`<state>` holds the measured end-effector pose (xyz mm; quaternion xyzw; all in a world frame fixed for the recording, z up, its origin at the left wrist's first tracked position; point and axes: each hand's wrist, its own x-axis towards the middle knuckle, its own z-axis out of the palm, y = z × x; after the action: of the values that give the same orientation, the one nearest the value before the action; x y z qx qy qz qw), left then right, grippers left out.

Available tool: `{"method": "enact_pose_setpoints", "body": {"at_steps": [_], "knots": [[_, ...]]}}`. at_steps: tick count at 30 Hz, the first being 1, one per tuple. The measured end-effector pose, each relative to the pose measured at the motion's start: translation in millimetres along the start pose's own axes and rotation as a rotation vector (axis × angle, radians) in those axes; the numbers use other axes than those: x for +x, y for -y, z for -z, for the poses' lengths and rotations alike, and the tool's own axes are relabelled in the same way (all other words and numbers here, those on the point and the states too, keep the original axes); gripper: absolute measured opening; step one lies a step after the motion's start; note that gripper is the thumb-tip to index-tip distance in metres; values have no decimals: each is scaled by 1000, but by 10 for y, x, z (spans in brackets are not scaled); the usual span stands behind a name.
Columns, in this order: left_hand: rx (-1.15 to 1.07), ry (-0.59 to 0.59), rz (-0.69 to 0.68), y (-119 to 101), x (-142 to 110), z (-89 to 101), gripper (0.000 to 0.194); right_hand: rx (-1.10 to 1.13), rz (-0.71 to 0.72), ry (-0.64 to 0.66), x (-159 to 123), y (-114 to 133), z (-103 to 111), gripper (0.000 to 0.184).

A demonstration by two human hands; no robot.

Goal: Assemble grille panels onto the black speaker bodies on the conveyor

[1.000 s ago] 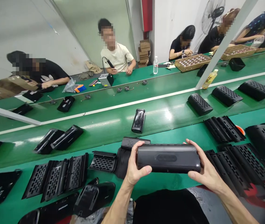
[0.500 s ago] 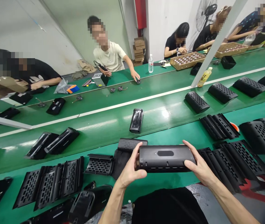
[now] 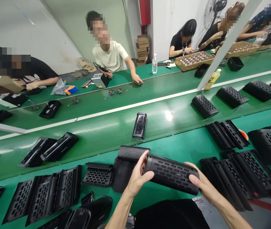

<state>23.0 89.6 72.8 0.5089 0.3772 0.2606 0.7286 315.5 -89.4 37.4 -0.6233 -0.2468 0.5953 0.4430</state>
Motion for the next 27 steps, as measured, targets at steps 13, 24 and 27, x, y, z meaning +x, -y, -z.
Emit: {"method": "enact_pose_setpoints", "body": {"at_steps": [13, 24, 27], "knots": [[152, -394, -67, -218, 742, -42, 80, 421, -38, -331, 2634, 742, -287, 60], [134, -527, 311, 503, 139, 13, 74, -84, -97, -585, 2955, 984, 322, 52], [112, -436, 330, 558, 90, 5, 72, -261, 8, -607, 2078, 890, 769, 40]]}}
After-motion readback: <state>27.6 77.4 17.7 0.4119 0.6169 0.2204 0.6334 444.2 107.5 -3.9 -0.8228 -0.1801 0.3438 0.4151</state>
